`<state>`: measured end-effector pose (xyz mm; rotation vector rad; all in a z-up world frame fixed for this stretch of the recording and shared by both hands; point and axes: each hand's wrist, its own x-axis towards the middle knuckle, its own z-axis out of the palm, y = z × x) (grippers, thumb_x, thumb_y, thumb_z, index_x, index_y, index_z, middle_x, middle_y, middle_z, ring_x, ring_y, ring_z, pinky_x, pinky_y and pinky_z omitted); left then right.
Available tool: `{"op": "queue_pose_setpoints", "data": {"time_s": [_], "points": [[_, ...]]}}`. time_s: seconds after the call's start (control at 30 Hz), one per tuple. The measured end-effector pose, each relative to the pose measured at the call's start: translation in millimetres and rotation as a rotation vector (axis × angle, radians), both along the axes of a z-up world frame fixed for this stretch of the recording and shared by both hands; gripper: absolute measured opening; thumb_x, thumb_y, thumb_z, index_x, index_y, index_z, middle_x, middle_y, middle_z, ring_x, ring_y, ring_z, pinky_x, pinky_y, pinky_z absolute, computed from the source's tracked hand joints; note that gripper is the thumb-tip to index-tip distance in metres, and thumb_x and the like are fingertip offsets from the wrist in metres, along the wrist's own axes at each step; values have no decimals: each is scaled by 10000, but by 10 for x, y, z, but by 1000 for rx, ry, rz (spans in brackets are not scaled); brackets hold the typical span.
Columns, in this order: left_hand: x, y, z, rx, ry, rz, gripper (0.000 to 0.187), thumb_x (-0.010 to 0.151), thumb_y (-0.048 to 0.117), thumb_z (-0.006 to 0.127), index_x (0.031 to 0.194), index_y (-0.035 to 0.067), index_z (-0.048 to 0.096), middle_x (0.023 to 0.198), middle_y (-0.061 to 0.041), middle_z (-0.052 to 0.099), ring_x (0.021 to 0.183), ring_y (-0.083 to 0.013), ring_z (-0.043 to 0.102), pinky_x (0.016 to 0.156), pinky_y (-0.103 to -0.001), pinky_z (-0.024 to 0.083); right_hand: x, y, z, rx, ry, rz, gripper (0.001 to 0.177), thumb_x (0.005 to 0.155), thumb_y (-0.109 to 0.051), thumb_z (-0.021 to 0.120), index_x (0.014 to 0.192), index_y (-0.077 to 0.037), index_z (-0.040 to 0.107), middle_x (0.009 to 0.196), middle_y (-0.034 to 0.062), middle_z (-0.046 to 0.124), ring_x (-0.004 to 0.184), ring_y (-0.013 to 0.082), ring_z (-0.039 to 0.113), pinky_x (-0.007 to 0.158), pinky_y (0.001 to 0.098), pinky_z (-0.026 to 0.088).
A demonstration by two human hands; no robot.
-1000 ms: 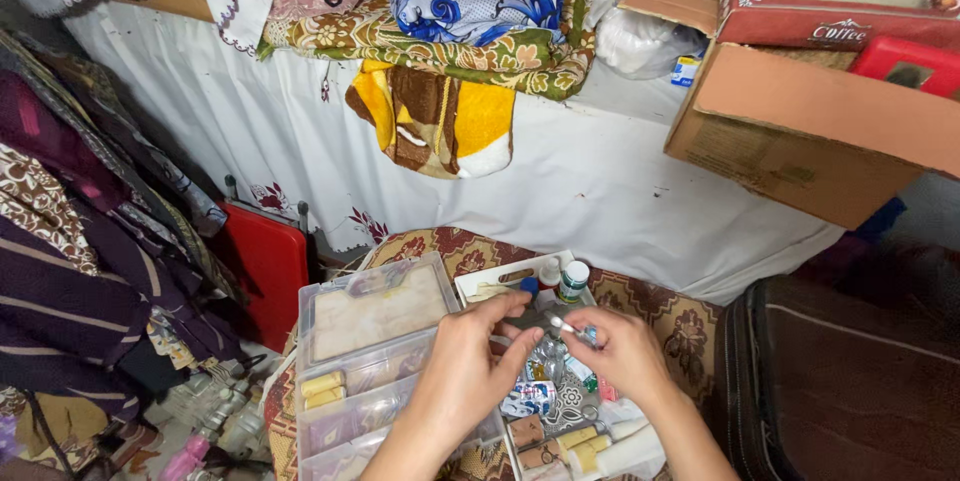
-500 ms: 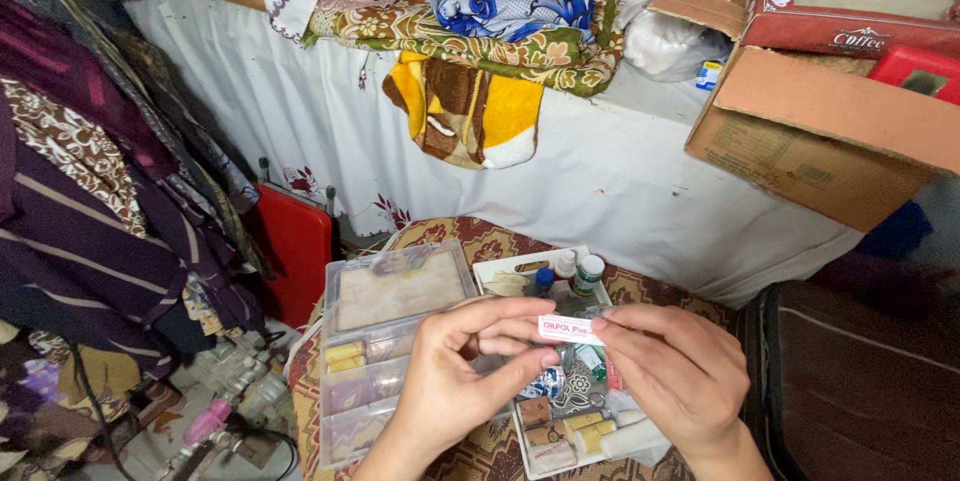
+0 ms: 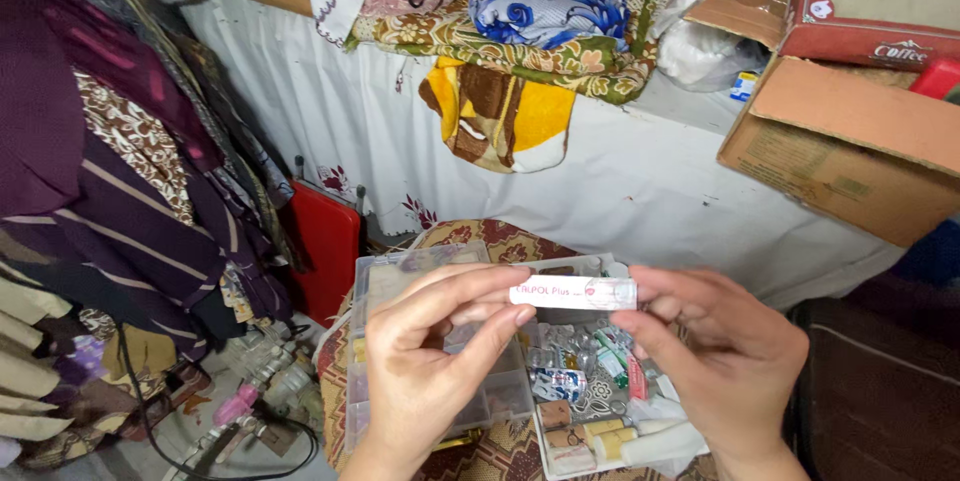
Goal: The person opens a multi-drawer plastic organizer and sorts various medicines, including blister packs, tubes, and boxes, into the compartments. They handle each item individually, placing them into the organizer and occasionally closing the drawers.
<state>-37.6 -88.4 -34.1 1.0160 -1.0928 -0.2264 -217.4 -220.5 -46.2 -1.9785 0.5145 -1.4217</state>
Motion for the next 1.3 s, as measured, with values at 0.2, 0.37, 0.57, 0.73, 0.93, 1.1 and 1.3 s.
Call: {"op": "queue_pose_setpoints", "data": {"time_s": [0.2, 0.37, 0.57, 0.73, 0.93, 1.1, 1.3], "points": [[134, 155, 211, -120, 89, -162, 395, 867, -137, 751, 1250, -128, 652, 1159, -184, 733, 1073, -215, 757, 974, -324, 637, 152, 34, 267, 288, -120, 205, 389, 800, 148, 742, 1185, 101, 720, 833, 137, 734, 606, 79, 609, 544, 182, 466], [275, 276, 291, -185, 214, -180, 363, 883, -163, 732, 1238, -141, 658, 1141, -228, 756, 1071, -246, 757, 975, -354, 630, 310, 158, 457, 304, -155, 344, 374, 831, 151, 711, 1205, 139, 693, 847, 176, 750, 610, 87, 614, 541, 187, 473], [344, 429, 326, -261, 241, -144, 355, 883, -164, 727, 1229, -140, 652, 1132, -238, 755, 1058, -252, 756, 962, -359, 629, 453, 242, 533, 314, -204, 445, 362, 846, 160, 692, 1207, 169, 664, 913, 205, 741, 615, 109, 612, 528, 209, 470], [373, 556, 307, -274, 245, -139, 348, 891, -164, 722, 1232, -147, 655, 1129, -247, 758, 1060, -261, 759, 961, -368, 629, 518, 280, 393, 349, -274, 570, 364, 878, 175, 688, 1240, 185, 651, 923, 245, 735, 615, 129, 616, 530, 220, 477], [402, 614, 305, -259, 246, -127, 350, 883, -164, 727, 1226, -149, 660, 1129, -254, 758, 1062, -267, 761, 968, -374, 629, 594, 356, 371, 383, -300, 554, 332, 876, 159, 673, 1206, 186, 647, 976, 277, 738, 625, 130, 618, 515, 222, 479], [406, 625, 300, -252, 240, -128, 346, 886, -164, 727, 1226, -147, 664, 1128, -252, 762, 1057, -265, 763, 965, -376, 632, 571, 362, 357, 375, -280, 540, 354, 881, 158, 684, 1232, 183, 649, 936, 263, 738, 621, 126, 615, 534, 217, 478], [413, 666, 288, -239, 238, -130, 354, 887, -161, 725, 1234, -135, 664, 1135, -241, 763, 1053, -254, 762, 958, -371, 632, 545, 391, 329, 306, -236, 484, 379, 866, 168, 692, 1242, 171, 640, 941, 244, 747, 626, 112, 616, 514, 198, 467]]}}
